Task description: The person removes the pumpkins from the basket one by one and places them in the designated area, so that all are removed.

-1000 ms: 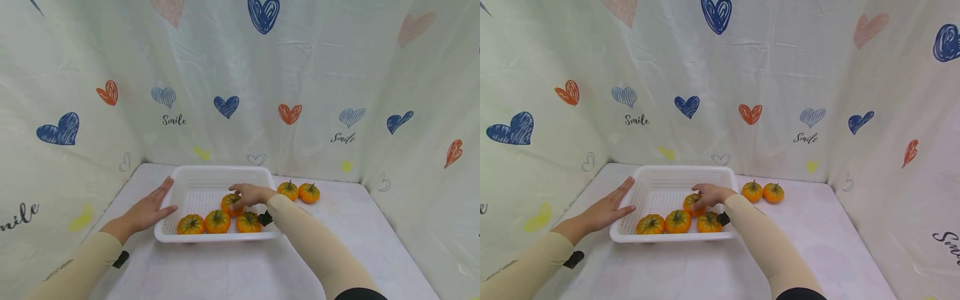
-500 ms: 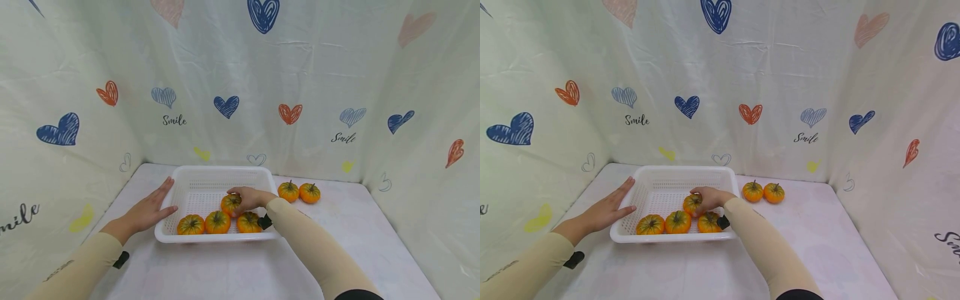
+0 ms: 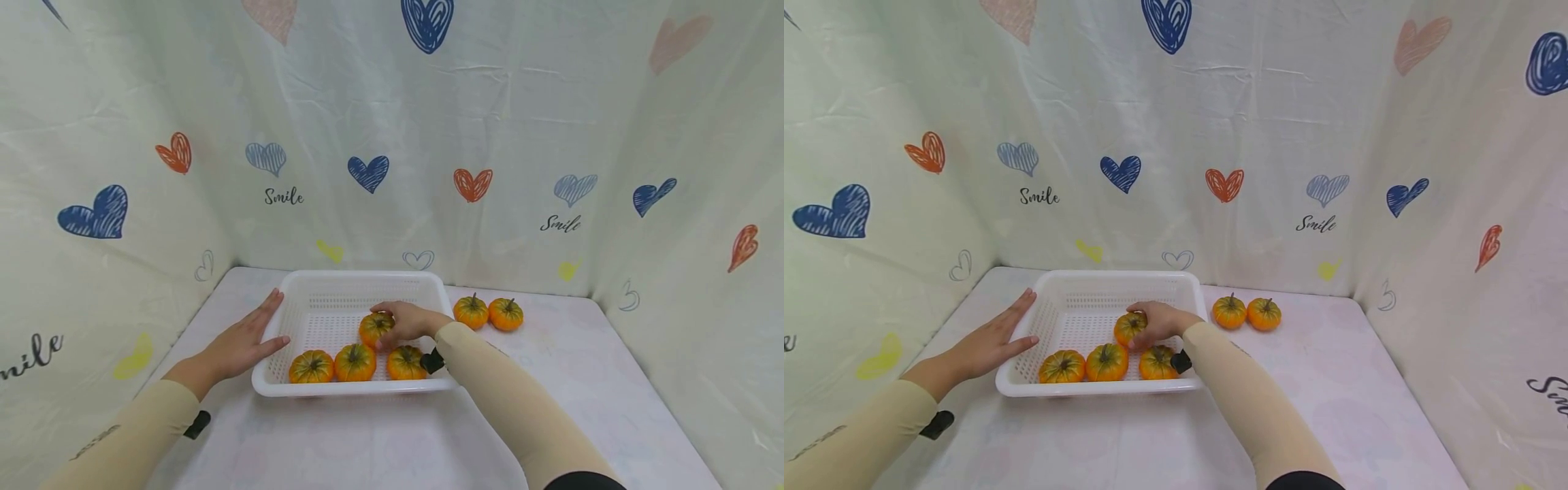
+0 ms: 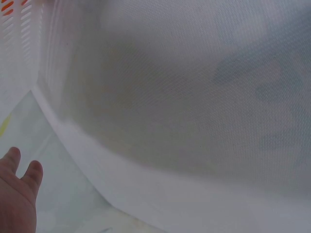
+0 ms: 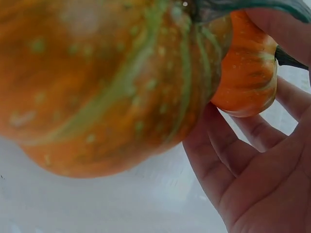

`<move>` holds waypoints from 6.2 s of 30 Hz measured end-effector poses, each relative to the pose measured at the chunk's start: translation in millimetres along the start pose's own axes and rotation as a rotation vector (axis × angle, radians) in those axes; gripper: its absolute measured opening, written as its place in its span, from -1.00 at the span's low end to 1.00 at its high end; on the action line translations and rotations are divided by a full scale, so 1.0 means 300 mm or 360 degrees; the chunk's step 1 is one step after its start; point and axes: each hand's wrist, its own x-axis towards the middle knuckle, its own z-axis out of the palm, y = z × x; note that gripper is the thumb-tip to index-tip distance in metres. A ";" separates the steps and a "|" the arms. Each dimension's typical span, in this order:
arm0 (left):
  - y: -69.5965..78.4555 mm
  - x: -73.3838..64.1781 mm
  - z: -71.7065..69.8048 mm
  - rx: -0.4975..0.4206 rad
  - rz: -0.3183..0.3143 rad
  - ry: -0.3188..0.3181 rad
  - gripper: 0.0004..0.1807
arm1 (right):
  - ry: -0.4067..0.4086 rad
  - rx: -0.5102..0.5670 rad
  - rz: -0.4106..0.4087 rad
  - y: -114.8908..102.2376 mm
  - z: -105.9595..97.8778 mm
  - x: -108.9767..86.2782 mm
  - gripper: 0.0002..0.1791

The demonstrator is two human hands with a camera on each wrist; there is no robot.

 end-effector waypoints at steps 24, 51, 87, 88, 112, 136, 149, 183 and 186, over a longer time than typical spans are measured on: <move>0.001 0.002 -0.004 0.0022 -0.0013 -0.0025 -0.04 | 0.0138 0.0069 -0.0016 -0.011 -0.028 -0.001 -0.09; 0.001 -0.005 -0.004 0.0018 -0.0007 -0.0011 -0.05 | 0.0278 0.0136 -0.0223 -0.025 -0.150 -0.091 -0.08; 0.008 -0.005 -0.008 0.0040 -0.0012 -0.0029 -0.04 | 0.0675 0.0240 -0.0154 0.247 -0.326 -0.423 -0.07; 0.008 -0.005 -0.008 0.0043 -0.0016 -0.0032 -0.04 | 0.0683 0.0233 -0.0149 0.260 -0.329 -0.432 -0.07; 0.003 -0.010 -0.004 0.0057 -0.0036 -0.0029 -0.03 | 0.0814 0.0160 0.0144 0.505 -0.321 -0.576 -0.02; 0.000 -0.005 0.003 0.0068 -0.0046 -0.0014 -0.01 | 0.0883 0.0259 0.0414 0.699 -0.306 -0.624 0.17; 0.002 -0.005 0.002 0.0070 -0.0047 -0.0011 -0.01 | 0.0888 0.0278 0.0513 0.767 -0.301 -0.630 0.16; 0.011 -0.007 -0.003 0.0088 -0.0046 -0.0013 0.00 | 0.0831 0.0352 0.0657 0.820 -0.266 -0.607 0.16; 0.011 -0.005 -0.004 0.0092 -0.0046 -0.0016 -0.01 | 0.0816 0.0329 0.0669 0.834 -0.265 -0.595 0.17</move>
